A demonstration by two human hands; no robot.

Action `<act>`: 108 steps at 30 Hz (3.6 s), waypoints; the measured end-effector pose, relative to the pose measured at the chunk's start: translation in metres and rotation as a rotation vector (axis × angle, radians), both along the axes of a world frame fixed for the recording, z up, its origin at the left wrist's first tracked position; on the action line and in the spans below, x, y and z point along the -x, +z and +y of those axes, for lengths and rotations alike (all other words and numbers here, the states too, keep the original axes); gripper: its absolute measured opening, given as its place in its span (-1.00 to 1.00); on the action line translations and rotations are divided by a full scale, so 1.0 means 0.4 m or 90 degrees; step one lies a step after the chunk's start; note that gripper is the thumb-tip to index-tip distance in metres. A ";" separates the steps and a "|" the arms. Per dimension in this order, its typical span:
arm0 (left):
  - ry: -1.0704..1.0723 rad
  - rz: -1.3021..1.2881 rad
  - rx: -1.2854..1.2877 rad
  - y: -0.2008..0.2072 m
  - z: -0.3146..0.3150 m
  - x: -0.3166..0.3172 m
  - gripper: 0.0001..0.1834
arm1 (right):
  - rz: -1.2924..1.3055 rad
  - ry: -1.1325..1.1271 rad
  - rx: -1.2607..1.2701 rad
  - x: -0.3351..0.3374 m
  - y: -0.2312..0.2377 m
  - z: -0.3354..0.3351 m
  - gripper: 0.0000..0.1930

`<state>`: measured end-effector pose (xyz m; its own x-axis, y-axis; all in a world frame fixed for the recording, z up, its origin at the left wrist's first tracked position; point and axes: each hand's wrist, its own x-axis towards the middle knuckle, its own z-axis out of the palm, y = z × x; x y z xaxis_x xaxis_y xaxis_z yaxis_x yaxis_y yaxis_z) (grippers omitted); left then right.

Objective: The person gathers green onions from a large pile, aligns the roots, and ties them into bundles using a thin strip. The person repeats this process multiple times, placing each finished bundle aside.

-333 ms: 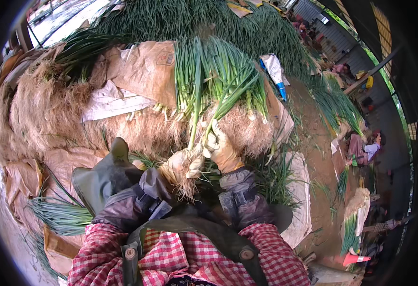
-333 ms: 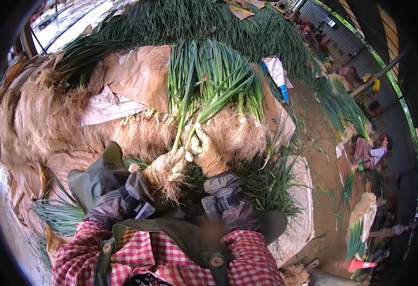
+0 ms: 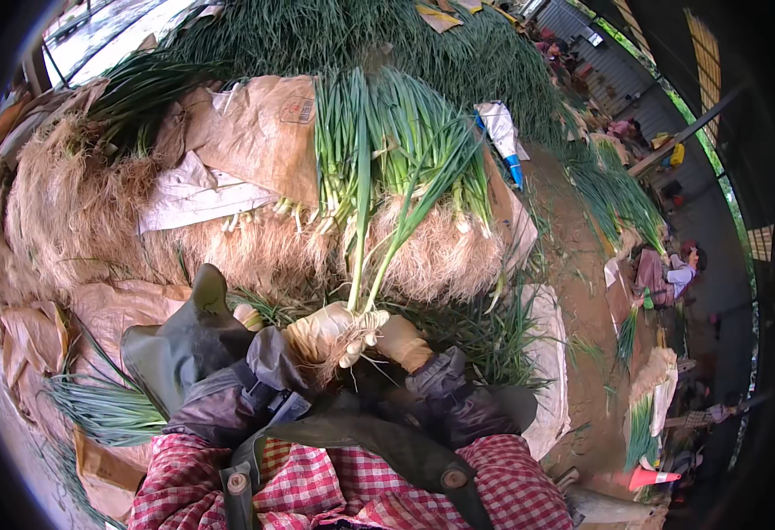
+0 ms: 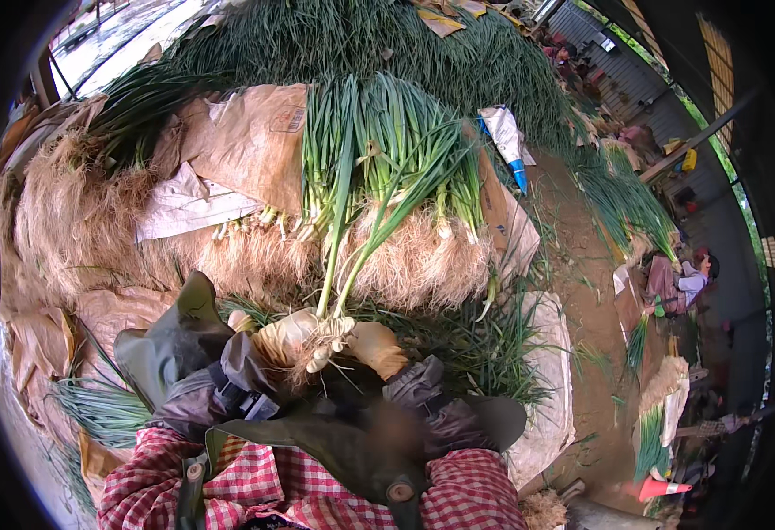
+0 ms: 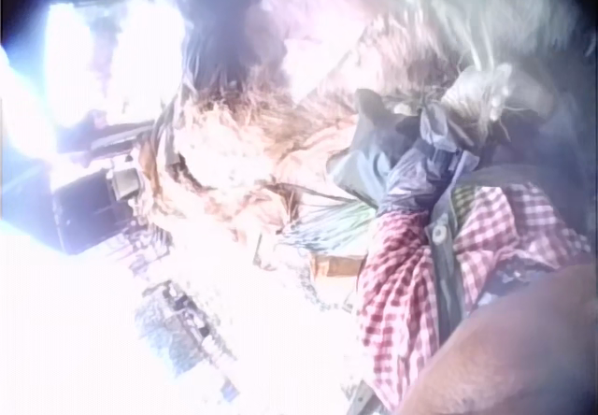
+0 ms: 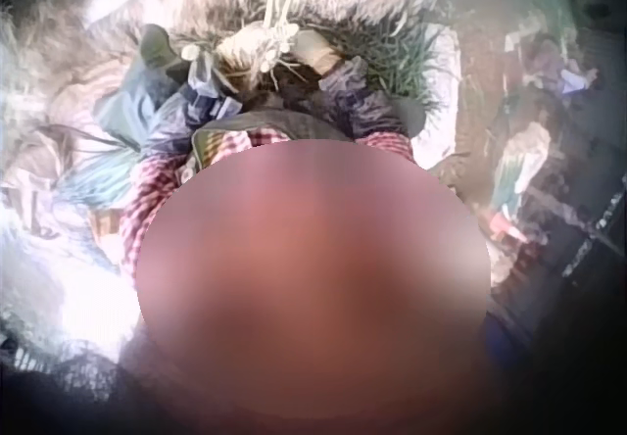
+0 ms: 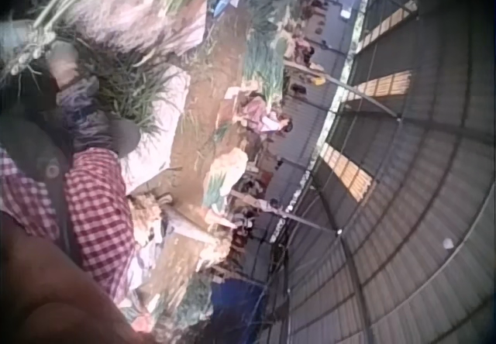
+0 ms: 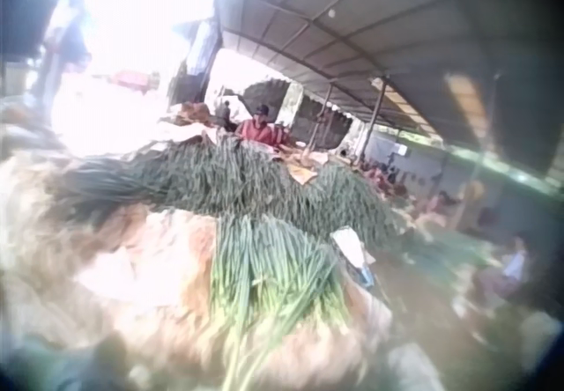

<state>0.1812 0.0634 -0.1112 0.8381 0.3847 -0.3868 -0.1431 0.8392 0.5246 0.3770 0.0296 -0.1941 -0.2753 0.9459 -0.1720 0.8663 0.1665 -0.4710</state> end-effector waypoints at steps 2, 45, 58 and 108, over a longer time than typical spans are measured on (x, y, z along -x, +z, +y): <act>0.127 0.068 -0.187 0.024 0.013 0.002 -0.78 | -0.167 0.098 0.203 -0.042 0.073 -0.012 -0.65; 0.396 -0.036 -0.047 -0.154 0.116 -0.002 -0.75 | 0.843 -0.204 -0.216 0.073 0.287 0.057 -0.82; 0.176 0.187 -0.648 0.017 0.028 0.008 -0.88 | 1.016 -0.321 0.000 -0.054 0.244 0.107 -0.87; 0.492 0.076 -0.171 -0.043 0.119 0.014 -0.83 | 0.266 -0.309 -0.005 -0.108 0.299 0.418 -0.71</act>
<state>0.1757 0.1110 -0.1285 0.2578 0.9281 -0.2686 -0.5592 0.3700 0.7419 0.4201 0.1970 -0.0747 0.1425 0.9805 -0.1351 0.5870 -0.1936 -0.7861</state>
